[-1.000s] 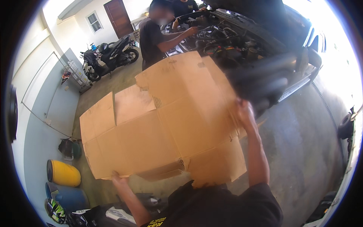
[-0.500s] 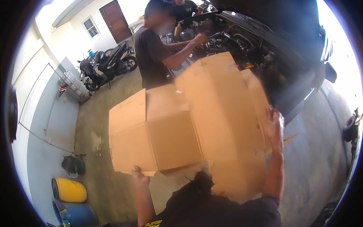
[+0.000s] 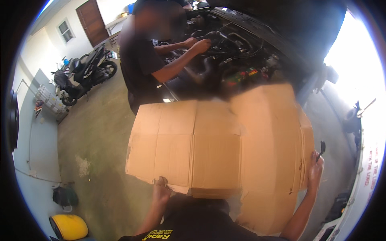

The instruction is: The person works on a car engine with the hood open, using a screwdriver to adjust components and placing a cardboard sheet over the engine bay. A coworker assists nearby. The person retrieves cardboard from the floor and positions it over the engine before resuming adjustments.

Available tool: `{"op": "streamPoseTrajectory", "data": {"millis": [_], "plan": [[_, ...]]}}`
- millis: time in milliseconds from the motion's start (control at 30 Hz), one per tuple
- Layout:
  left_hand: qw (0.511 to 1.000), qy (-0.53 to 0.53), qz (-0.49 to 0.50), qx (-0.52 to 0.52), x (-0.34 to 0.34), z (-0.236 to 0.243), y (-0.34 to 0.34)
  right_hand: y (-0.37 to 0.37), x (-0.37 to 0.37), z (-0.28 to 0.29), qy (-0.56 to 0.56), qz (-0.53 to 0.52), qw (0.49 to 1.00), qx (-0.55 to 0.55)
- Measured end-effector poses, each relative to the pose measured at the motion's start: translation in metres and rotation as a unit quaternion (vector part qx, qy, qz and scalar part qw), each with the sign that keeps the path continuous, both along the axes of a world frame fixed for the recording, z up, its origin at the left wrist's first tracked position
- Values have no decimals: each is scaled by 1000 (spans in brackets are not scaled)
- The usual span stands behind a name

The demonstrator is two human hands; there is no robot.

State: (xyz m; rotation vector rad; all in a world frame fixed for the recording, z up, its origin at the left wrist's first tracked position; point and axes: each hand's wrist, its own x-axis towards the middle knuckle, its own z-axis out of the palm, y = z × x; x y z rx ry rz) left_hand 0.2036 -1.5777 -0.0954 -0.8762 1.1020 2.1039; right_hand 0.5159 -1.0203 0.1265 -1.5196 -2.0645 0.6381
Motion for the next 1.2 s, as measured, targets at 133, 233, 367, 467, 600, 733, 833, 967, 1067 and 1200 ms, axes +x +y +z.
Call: {"op": "streamPoseTrajectory", "data": {"millis": [133, 233, 367, 467, 600, 733, 833, 967, 1067, 1200], "plan": [[990, 53, -125, 40, -19, 23, -13, -56, 48, 10, 48, -72, 995, 43], [975, 65, -196, 78, -29, 22, -11, -114, 62, 40, 105, -127, 985, 41], [965, 59, -240, 87, -34, 20, -1, -158, 121, 55, 157, -171, 973, -6], [955, 47, -278, 97, -44, 34, 21, -188, 171, 54, 168, -239, 955, 50], [958, 41, -270, 85, -59, 64, 47, -200, 188, 50, 163, -289, 941, 66], [964, 26, -259, 60, -74, 80, 73, -184, 191, 30, 148, -312, 937, 58], [957, 57, -278, 68, -90, 68, 97, -175, 196, 10, 134, -324, 935, 46], [952, 80, -293, 45, -115, 55, 121, -145, 192, -10, 111, -319, 941, 28], [948, 77, -303, 53, -129, 39, 123, -123, 190, -19, 106, -305, 946, 26], [949, 35, -311, 34, -141, 39, 136, -114, 188, -31, 83, -300, 950, 30]]}}
